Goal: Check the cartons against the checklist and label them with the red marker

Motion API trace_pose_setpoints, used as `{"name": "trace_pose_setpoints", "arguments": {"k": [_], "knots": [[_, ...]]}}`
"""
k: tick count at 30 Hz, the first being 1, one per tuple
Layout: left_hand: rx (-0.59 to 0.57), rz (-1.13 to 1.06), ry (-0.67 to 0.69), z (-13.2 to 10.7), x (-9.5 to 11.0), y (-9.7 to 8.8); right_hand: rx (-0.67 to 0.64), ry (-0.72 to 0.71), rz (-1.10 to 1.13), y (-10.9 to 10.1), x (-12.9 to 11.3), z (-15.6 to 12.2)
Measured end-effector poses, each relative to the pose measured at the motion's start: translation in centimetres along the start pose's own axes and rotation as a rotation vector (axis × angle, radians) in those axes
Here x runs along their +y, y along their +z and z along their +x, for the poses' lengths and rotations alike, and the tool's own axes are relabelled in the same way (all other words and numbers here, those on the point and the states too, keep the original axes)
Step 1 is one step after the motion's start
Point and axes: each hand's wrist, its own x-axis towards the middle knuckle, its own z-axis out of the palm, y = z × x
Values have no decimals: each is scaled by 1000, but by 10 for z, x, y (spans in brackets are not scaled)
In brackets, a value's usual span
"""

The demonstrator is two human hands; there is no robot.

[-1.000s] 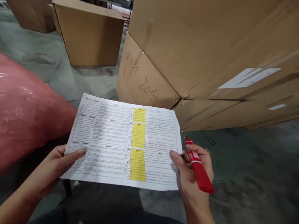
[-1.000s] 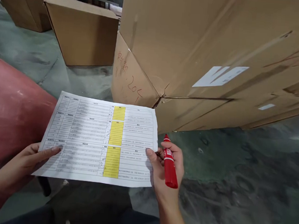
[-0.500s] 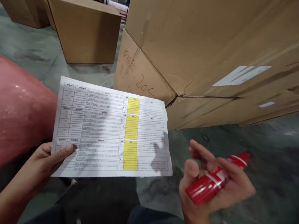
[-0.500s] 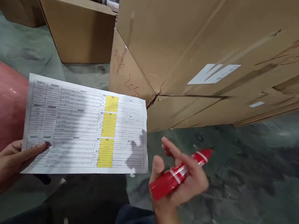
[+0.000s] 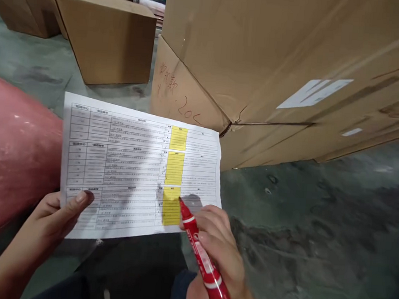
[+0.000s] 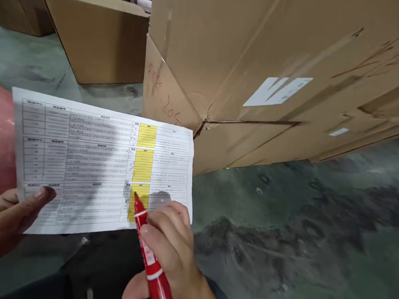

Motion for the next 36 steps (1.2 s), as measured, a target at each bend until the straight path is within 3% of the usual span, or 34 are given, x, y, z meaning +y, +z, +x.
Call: {"name": "trace_pose_setpoints", "arguments": {"k": [3,5,11,15,20,24,30,36], "knots": [[17,-1,5,0,0,0,-49,-238,-158,1,-3,4],[16,-6,-2,-1,0,0,-72,-281,-244,2,-5,5],[-25,-30,-35,-1,0,-2,-133,-301,-275,6,1,2],[-159,-18,-141,3,-4,-1,-136,-331,-300,7,5,2],[-197,-4,-69,7,-7,2,-103,-382,-345,10,6,9],[-218,-31,-86,6,-7,-3,-122,-386,-333,12,9,10],[-163,-20,-114,2,-1,-14,-179,-355,-261,16,9,8],[-77,-32,-139,-2,4,-15,-192,-307,-162,13,-6,12]]}}
